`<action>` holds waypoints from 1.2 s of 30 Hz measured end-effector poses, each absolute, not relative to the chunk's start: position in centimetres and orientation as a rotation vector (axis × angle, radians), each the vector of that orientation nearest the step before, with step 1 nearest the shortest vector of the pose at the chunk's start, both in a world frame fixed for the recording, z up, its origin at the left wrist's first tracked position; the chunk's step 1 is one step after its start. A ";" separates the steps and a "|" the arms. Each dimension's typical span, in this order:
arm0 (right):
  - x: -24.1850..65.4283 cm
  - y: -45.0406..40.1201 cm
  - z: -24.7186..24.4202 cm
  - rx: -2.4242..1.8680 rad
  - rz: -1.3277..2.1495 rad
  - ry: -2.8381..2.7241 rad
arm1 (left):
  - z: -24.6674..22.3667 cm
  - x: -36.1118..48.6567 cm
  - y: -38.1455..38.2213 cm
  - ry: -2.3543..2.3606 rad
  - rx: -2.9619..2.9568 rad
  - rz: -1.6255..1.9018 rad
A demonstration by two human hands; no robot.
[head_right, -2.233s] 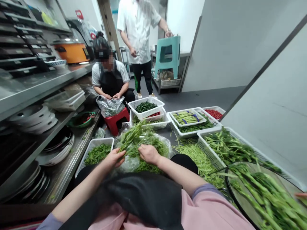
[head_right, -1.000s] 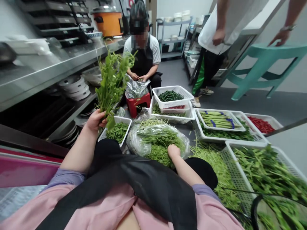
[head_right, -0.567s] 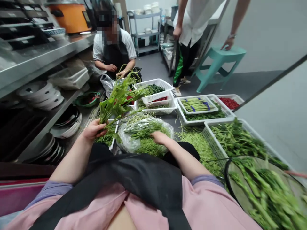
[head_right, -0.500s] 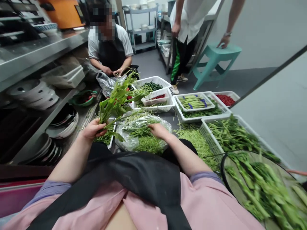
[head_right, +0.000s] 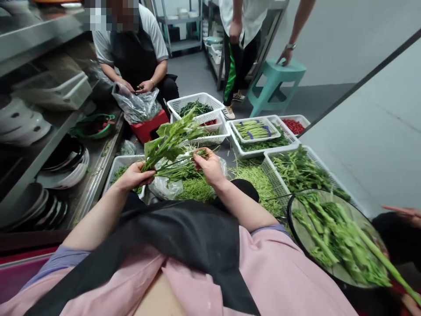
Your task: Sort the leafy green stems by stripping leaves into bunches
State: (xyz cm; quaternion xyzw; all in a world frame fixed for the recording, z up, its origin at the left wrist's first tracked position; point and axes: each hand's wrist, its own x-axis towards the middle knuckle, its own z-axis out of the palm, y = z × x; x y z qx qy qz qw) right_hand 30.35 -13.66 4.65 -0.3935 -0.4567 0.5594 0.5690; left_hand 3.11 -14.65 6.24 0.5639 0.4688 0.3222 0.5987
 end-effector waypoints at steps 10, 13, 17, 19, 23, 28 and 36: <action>33.9 -10.8 -0.6 -1.377 0.261 -1.775 | 5.7 2.2 -15.7 1.132 1.244 0.734; 35.2 -10.2 -4.9 -1.606 0.396 -1.888 | 6.0 1.0 -16.1 1.135 1.193 0.744; 34.3 -10.9 -9.0 -1.708 0.713 -2.157 | 6.3 1.2 -16.1 1.112 1.154 0.803; 34.0 -10.7 -9.2 -1.770 0.700 -2.163 | 6.4 1.8 -15.8 1.098 1.161 0.825; 35.6 -9.6 -5.8 -1.928 0.512 -2.105 | 6.6 2.2 -15.5 1.079 1.193 0.839; 35.5 -12.0 2.1 -1.394 -0.089 -2.041 | 6.7 2.8 -14.9 1.097 1.239 0.765; 29.5 -13.7 6.3 -0.848 -0.355 -2.755 | 6.9 6.2 -14.3 1.125 1.263 0.686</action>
